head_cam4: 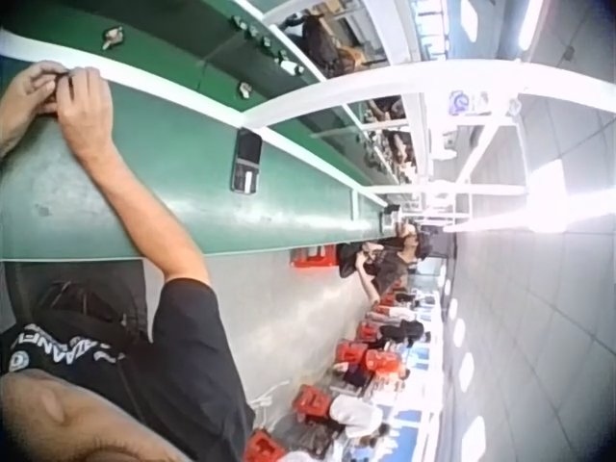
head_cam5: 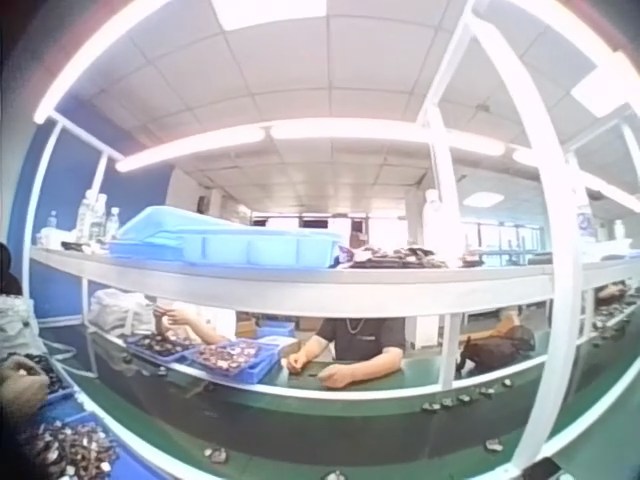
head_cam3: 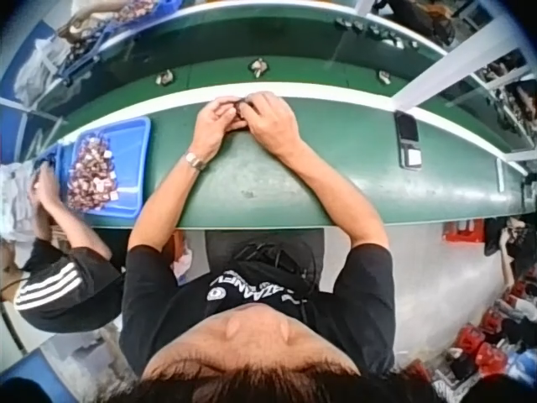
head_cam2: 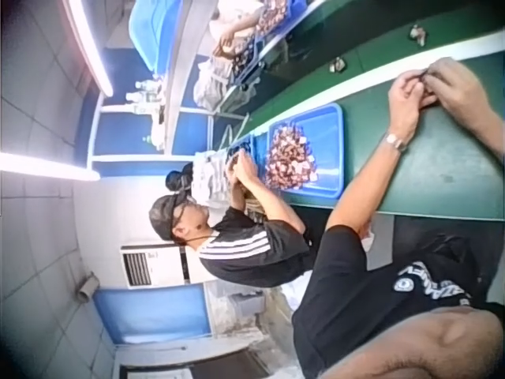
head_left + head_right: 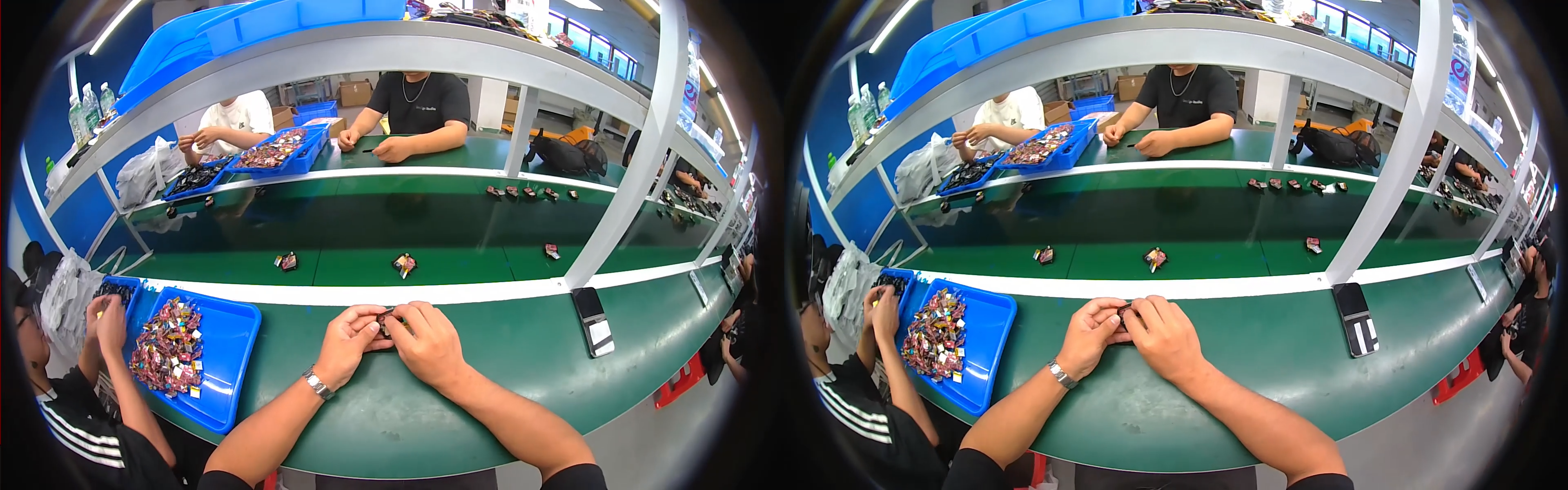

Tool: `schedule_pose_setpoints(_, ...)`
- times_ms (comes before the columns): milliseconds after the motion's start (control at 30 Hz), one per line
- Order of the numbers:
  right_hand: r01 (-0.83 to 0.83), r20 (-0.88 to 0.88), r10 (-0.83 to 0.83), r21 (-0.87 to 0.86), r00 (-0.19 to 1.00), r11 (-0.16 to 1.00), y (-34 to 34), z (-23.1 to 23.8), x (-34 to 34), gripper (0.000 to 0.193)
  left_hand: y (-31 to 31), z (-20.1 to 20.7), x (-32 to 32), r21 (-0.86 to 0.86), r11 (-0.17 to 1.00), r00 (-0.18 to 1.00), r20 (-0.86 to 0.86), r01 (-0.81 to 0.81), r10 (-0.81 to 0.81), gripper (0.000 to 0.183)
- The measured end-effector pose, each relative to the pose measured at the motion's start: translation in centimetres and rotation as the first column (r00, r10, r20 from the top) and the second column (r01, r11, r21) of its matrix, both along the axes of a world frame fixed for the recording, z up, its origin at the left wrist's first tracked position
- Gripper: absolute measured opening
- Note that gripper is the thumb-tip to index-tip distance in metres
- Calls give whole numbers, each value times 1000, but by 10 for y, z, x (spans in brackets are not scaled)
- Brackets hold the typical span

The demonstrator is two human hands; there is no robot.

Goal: Manually assemble small electronic components on a conveyor belt production line.

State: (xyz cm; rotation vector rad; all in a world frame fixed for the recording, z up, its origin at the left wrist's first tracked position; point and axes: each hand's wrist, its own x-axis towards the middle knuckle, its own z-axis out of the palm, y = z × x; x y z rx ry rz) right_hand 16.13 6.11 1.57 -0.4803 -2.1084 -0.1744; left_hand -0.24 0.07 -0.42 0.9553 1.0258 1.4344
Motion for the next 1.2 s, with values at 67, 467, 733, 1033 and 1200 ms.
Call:
schedule_pose_setpoints(67, 28, 7, -28, 39, 1000, 999, -2, 1, 0, 18, 1, -4, -2, 25, 1000, 999, 33, 6, -6, 25)
schedule_pose_setpoints(467, -3, 37, 5, -63, 999, 998, -9, -7, 0, 36, 1, -5, -4, 33, 999, 992, 123, 37, -40, 25)
schedule_pose_setpoints(733, 157, -21, -171, -292, 985, 943, 68, -18, 15, 25, 4, 2, -1, 30, 999, 998, 41, 45, -46, 49)
schedule_pose_setpoints(1033, 504, 121, -500, -393, 858, 769, 152, -25, 40, 49, 7, 2, -4, 12, 996, 996, -5, 88, -88, 31)
schedule_pose_setpoints(1200, 447, 168, -417, -431, 893, 784, 110, -22, -13, 70, 7, -5, -4, 4, 996, 996, 6, 93, -93, 29)
